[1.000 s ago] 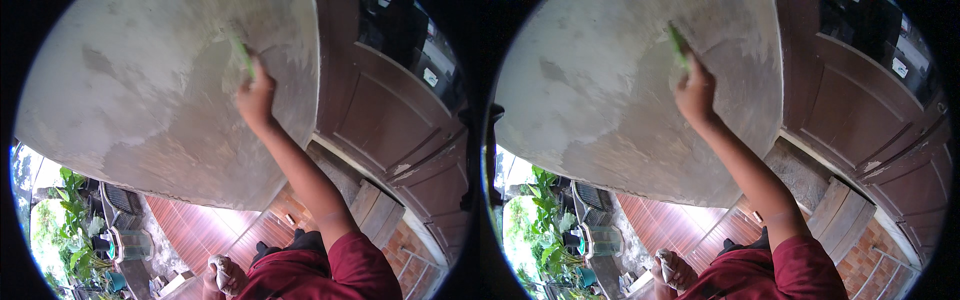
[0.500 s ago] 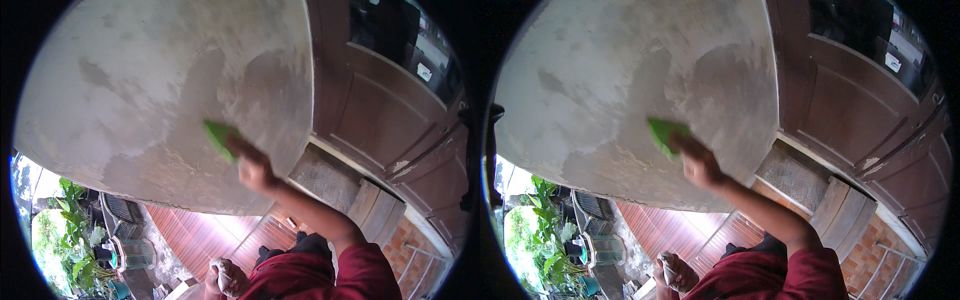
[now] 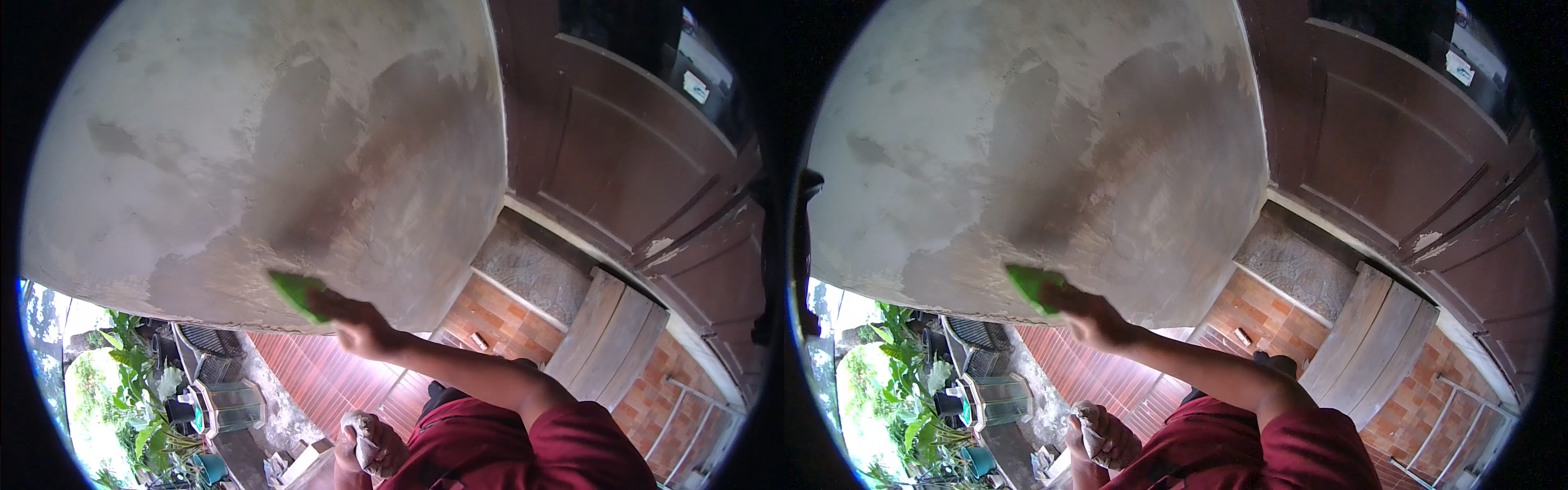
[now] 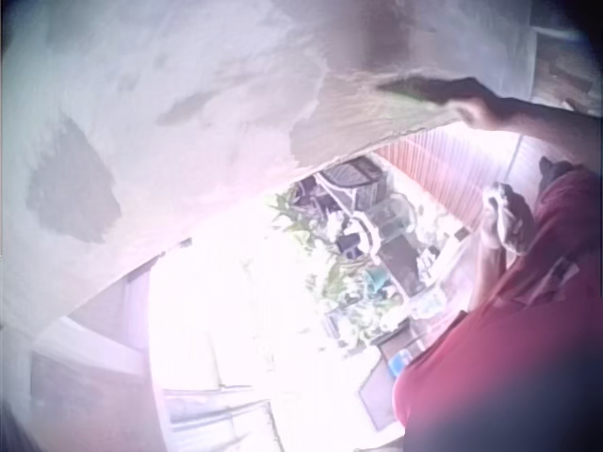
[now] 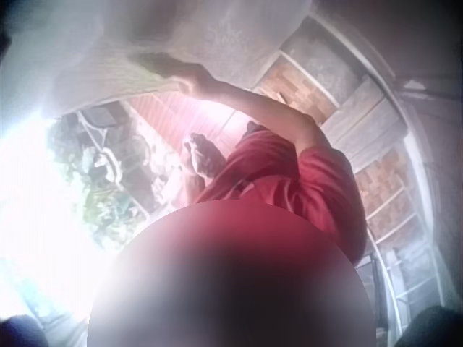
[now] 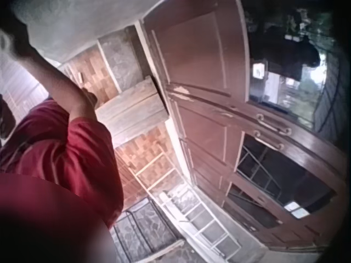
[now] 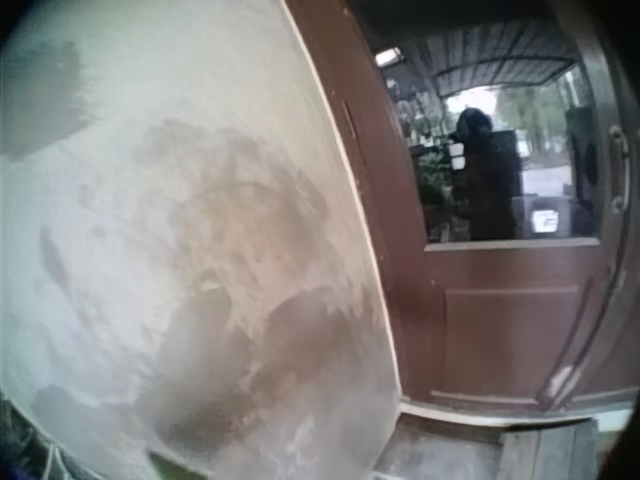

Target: The person applies plaster to a wall using a green trowel and a bag of plaster. They repeatedly scoop plaster from the bag and spread it onto the wall surface, smoothing it out with the trowel.

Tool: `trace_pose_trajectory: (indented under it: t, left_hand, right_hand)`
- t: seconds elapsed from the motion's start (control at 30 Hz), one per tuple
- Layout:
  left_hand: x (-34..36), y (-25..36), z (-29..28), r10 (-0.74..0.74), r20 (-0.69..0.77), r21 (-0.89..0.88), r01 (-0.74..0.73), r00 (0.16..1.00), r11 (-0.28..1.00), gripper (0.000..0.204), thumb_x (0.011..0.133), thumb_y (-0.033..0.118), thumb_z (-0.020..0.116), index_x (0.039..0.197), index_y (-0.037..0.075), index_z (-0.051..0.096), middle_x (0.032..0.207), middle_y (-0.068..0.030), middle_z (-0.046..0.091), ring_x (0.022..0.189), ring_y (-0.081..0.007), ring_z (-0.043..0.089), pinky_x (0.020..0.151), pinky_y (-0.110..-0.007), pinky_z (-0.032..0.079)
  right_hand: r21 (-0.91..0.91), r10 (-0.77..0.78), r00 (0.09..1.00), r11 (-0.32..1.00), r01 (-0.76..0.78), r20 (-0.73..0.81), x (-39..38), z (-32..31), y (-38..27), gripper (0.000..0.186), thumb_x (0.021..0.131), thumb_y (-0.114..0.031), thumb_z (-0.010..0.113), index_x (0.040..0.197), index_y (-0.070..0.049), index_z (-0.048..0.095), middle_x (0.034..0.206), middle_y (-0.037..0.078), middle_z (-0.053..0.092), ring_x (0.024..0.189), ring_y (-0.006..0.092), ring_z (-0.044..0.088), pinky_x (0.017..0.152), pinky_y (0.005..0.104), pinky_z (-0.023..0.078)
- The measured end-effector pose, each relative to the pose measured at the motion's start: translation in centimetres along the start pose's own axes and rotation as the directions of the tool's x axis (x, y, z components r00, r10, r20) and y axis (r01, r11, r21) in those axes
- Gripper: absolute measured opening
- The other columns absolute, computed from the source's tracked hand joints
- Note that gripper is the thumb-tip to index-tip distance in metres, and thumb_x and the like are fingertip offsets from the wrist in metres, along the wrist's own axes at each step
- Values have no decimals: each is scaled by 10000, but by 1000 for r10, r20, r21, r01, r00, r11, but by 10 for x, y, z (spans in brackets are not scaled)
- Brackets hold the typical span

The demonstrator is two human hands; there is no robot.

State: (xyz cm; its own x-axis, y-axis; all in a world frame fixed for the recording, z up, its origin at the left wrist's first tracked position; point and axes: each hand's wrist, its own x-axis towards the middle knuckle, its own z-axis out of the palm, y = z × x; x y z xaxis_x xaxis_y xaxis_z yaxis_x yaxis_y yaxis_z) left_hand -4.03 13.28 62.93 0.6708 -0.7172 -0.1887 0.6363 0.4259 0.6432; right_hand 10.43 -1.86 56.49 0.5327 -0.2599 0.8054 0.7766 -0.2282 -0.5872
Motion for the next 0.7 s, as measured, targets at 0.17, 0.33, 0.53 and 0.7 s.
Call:
trace_pose_trajectory:
  t: [0.17, 0.33, 0.53, 0.7]
  left_hand:
    - [-3, -2, 4, 80, -40, 1, -80, 996, 997, 433, 949, 459, 494, 769, 66, 474, 628, -48, 429, 440, -184, 409, 402, -353, 360]
    - [-7, -12, 8, 62, -79, 13, -61, 995, 998, 439, 947, 467, 490, 763, 70, 468, 618, -45, 421, 433, -189, 411, 399, -359, 359]
    - [6, -19, 6, -80, -21, 4, 80, 997, 997, 458, 942, 488, 484, 759, 68, 465, 562, -51, 388, 428, -201, 413, 395, -367, 357]
    - [8, -19, 6, -14, -14, 31, 14, 1000, 999, 449, 945, 479, 485, 761, 69, 468, 600, -53, 410, 428, -197, 409, 392, -368, 358]
  right_hand:
    - [-320, 143, 881, 896, -309, -451, 31, -64, 43, 576, 690, 166, 518, 1251, 39, 532, 1244, 240, 564, 1052, 368, 618, 835, 362, 545]
    - [-254, 122, 924, 941, -224, -362, 47, -30, 78, 682, 688, 200, 499, 1327, -39, 493, 1413, 192, 422, 1234, 346, 487, 931, 342, 518]
    - [-68, 34, 999, 997, -35, -16, -28, 30, 23, 742, 642, 217, 521, 1319, -87, 517, 1409, 170, 442, 1290, 307, 452, 1083, 407, 383]
    - [-191, 137, 906, 955, -228, -400, -21, -47, 42, 572, 675, 173, 529, 1213, -15, 574, 1315, 194, 532, 1058, 332, 629, 811, 363, 559]
